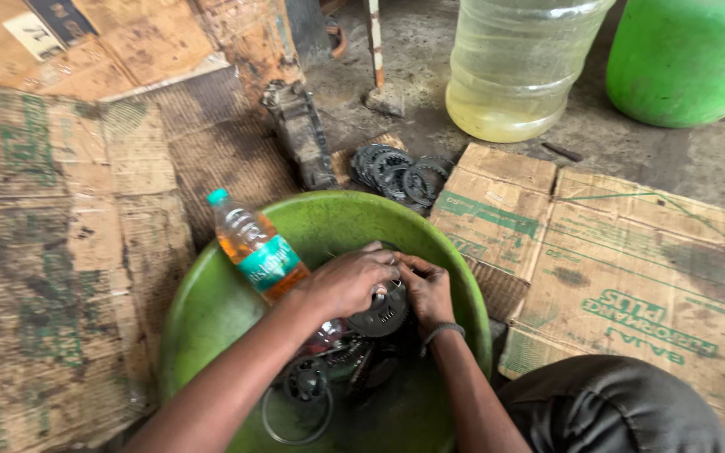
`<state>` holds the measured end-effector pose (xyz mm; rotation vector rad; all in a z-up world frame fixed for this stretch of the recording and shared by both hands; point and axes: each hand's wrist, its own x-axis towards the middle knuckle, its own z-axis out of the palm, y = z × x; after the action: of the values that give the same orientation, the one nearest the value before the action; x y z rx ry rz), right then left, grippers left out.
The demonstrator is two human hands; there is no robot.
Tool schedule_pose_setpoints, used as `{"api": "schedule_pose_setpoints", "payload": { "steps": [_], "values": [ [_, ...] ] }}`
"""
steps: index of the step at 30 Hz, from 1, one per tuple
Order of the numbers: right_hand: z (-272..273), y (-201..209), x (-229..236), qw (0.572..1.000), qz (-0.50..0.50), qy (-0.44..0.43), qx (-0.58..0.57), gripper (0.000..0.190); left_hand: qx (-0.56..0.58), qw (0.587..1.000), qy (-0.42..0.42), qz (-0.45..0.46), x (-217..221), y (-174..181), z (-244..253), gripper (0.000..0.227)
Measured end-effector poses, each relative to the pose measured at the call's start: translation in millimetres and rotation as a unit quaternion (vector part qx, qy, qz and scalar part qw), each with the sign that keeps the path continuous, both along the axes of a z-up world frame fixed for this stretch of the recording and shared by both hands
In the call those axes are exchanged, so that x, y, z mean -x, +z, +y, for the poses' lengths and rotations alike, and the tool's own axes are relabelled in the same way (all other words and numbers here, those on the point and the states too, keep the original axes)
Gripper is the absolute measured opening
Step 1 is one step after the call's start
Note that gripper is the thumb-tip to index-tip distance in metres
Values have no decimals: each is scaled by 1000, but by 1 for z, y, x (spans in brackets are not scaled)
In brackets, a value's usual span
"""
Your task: The person pours liquid from a plastic bottle onto various metal clutch components in a basin and then wipes and handles the parts one at a time.
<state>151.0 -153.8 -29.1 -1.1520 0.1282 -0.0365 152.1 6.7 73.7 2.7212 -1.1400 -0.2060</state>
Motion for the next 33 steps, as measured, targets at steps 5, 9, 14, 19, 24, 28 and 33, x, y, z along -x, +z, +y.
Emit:
{"api": "schedule_pose_setpoints", "payload": {
  "steps": [5,9,14,19,24,28,33],
  "values": [
    [-7,-2,13,999,42,11,24,29,-41,999,-19,-5,-12,-2,5,64],
    [1,8,0,998,21,-9,50,30,-35,998,57,7,-10,6,20,56],
    [2,9,7,999,-25,-5,27,30,-114,979,162,-52,13,6,16,34],
    [0,20,12,998,45,-13,39,29,56,967,216,-121,103,-20,13,30],
    [1,26,12,998,53,-6,18,31,4,963,268,-8,143,-114,-13,16],
    [1,26,10,998,54,-6,44,31,-140,942,273,-134,111,-176,-50,10],
    [-3,22,7,998,36,-9,43,31,-156,936,266,-171,112,-185,-62,11]
  ]
}}
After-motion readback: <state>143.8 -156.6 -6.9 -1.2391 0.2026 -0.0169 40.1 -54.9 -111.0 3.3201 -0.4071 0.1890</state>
